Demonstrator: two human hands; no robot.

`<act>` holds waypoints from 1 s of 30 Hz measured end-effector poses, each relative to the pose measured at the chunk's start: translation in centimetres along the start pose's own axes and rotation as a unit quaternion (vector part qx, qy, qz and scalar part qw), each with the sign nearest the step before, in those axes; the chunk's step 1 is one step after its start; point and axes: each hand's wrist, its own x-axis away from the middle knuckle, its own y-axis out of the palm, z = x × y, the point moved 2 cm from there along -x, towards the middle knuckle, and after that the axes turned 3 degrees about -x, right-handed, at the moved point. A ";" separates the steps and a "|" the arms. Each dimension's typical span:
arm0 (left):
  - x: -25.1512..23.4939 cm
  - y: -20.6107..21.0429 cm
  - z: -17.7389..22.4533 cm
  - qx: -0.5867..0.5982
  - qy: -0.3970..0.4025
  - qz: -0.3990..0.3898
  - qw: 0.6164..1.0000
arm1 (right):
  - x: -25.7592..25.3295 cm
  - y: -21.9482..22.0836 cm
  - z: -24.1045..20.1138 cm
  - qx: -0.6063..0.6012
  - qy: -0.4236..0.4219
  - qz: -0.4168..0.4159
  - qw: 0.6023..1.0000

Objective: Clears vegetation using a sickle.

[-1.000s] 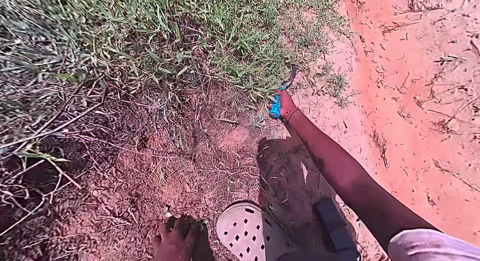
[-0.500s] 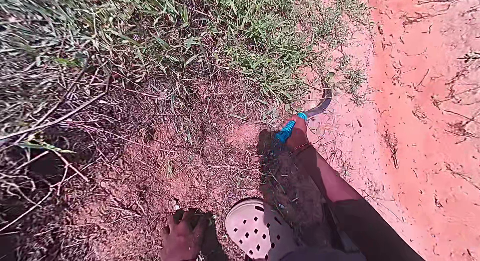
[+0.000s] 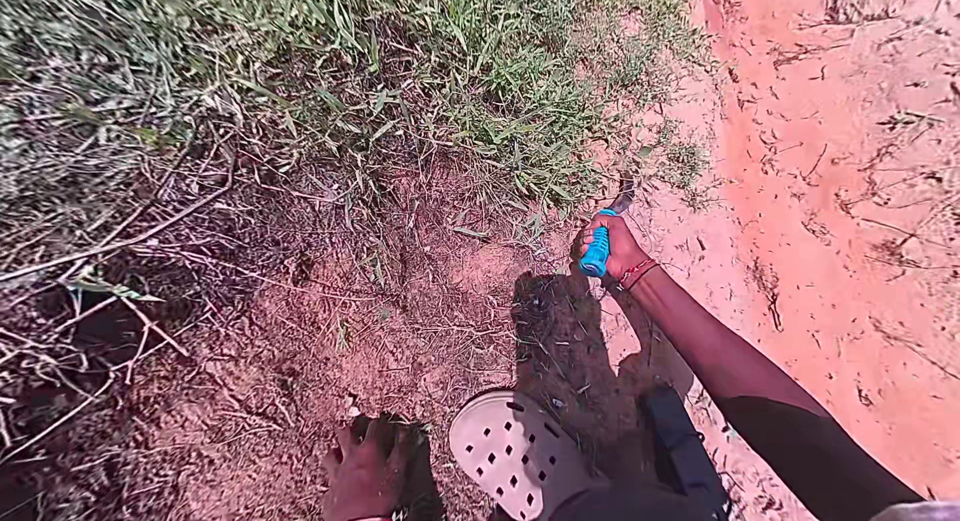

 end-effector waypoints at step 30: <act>-0.6 0.4 0.8 -0.049 -0.044 0.032 0.997 | -3.3 -0.5 1.8 0.232 0.077 -0.035 0.969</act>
